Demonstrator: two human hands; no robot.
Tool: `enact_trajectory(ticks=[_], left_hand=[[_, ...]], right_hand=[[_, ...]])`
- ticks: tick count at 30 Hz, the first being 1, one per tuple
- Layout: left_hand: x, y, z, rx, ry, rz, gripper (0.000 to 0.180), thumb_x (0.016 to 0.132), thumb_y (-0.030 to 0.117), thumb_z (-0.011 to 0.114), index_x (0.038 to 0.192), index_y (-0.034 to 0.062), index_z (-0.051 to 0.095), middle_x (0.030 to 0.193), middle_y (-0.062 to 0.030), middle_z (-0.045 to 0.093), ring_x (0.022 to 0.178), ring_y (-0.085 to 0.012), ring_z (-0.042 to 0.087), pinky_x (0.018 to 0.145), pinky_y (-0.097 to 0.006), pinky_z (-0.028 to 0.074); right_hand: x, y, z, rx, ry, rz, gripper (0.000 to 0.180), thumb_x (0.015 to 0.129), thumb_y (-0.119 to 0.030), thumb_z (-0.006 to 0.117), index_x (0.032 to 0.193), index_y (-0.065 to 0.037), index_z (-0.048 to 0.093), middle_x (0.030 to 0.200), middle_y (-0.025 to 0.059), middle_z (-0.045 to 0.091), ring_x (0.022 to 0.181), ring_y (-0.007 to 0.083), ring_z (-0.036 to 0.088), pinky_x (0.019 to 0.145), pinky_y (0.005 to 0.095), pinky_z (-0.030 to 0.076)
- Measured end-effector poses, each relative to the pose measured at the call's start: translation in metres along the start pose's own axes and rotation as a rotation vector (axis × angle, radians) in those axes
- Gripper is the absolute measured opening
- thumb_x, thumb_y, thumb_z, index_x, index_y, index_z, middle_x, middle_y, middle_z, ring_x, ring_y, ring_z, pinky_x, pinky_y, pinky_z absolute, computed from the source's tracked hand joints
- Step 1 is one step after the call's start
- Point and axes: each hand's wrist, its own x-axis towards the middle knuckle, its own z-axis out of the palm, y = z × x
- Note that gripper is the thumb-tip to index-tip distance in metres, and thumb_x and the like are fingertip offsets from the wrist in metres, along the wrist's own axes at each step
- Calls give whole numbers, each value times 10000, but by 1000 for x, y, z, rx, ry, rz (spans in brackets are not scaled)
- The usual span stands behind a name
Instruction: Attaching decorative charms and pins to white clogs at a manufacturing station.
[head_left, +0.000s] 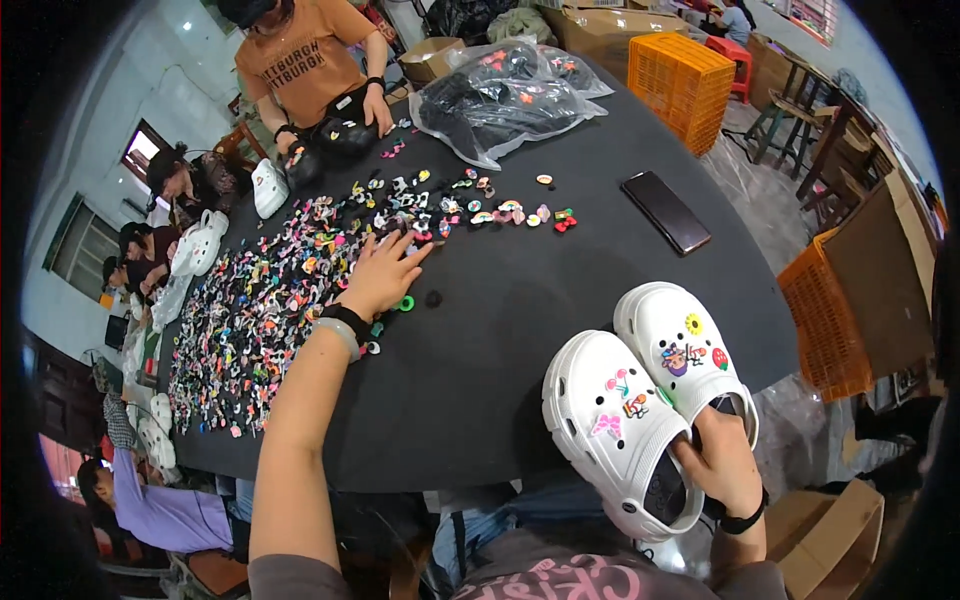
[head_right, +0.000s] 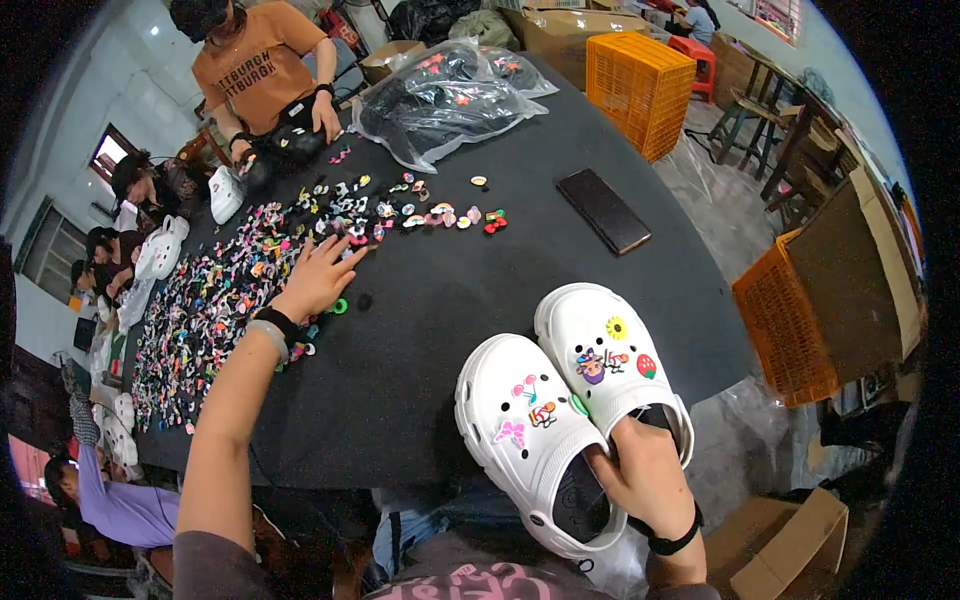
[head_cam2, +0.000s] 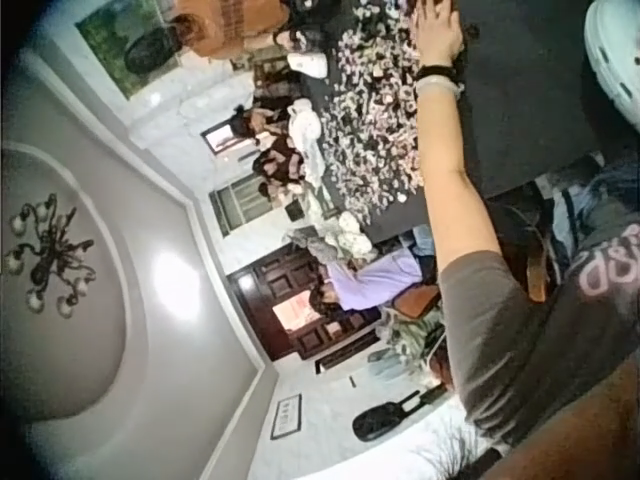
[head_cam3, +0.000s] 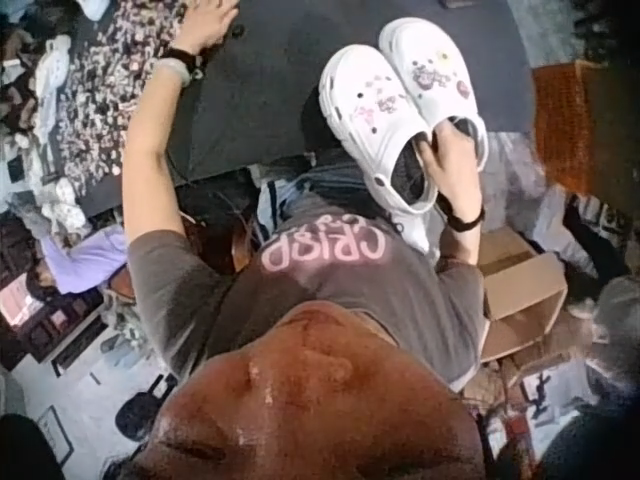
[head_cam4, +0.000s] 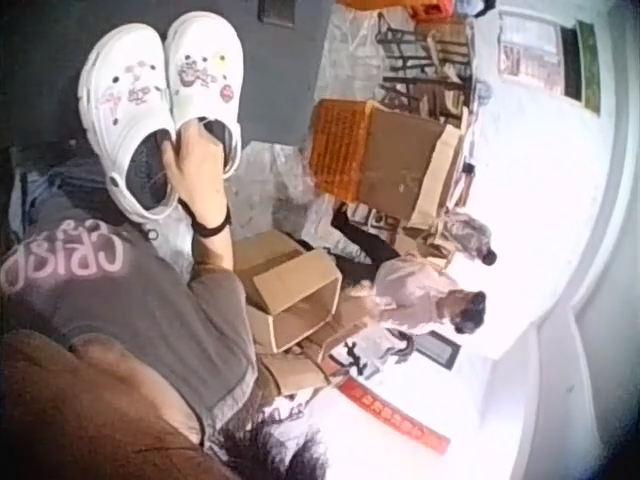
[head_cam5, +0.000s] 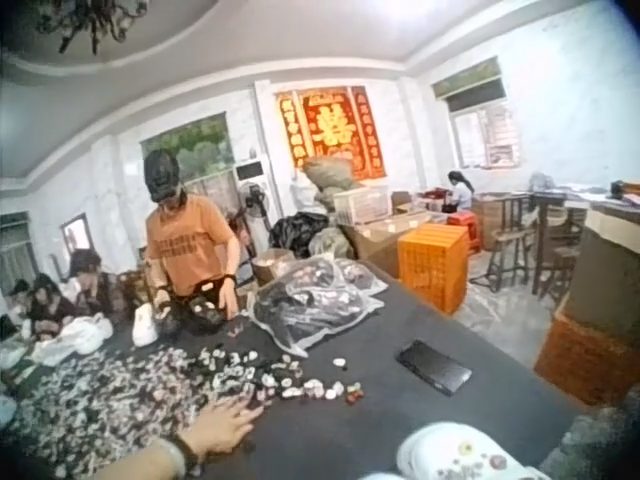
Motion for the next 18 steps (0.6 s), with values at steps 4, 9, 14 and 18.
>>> enact_trajectory(ticks=[4,9,14,18], left_hand=[[-1,-3,-9,-179,-16,-136,485,986,329,486,1461,247,435,1536,-59,371,1418,-304,323,1144,-586,189],[-29,17,2,-102,20,14,557,950,425,525,1433,155,465,1547,-108,342,1395,-440,262,1148,-533,245],[-33,17,-23,-420,-77,62,443,912,247,597,1333,114,569,1429,-81,504,1333,-401,370,1103,-482,347],[-58,10,-26,-635,-35,225,306,876,52,605,1174,64,672,1303,-76,614,1311,-319,465,1105,-437,366]], right_hand=[[1,0,1,10,28,-6,318,769,-40,652,1062,44,562,838,251,638,809,442,628,719,455,494],[5,-15,-7,48,-29,73,466,759,-4,609,1220,28,548,1041,278,642,996,457,612,859,436,490],[14,-26,-10,-30,12,-70,285,823,-77,673,1075,29,591,846,240,657,794,428,647,708,453,514],[31,-50,0,-29,-109,-227,267,832,-94,681,1059,22,601,840,224,661,785,410,656,691,442,521]])
